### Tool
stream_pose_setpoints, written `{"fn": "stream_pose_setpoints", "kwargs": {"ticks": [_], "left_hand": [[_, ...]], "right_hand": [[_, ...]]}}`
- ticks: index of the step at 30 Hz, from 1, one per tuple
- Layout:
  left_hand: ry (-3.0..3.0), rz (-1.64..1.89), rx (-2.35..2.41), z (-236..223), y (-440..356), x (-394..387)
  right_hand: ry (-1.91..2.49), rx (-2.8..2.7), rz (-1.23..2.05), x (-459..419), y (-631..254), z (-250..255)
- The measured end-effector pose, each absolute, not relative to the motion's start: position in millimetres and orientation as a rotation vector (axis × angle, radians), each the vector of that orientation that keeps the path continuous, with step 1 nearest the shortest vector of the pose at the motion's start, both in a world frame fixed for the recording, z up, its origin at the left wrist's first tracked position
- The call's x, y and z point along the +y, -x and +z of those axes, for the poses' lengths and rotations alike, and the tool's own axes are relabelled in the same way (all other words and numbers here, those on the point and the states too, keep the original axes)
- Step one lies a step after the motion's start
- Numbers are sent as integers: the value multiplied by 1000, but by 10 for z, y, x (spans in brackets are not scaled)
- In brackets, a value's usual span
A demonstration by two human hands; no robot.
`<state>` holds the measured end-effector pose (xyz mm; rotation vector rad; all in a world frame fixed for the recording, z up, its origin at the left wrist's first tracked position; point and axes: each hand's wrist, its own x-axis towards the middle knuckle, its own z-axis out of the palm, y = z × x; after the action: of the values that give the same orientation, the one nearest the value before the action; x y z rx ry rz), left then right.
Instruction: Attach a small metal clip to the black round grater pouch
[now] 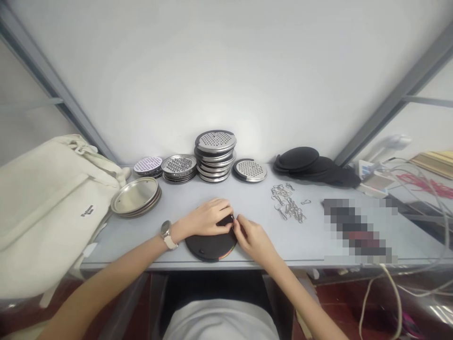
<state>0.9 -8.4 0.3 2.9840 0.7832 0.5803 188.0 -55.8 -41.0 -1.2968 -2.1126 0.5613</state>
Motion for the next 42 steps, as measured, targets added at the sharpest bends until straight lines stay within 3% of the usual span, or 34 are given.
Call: {"fn": "stream_pose_setpoints", "kwargs": {"ticks": [15, 42], "left_hand": [[-2782, 507, 870, 103, -39, -38], [-2745, 510, 858, 95, -50, -33]], "right_hand": [[1292, -2011, 763, -503, -1903, -388], [1291, -2148, 659, -495, -1896, -340]]}}
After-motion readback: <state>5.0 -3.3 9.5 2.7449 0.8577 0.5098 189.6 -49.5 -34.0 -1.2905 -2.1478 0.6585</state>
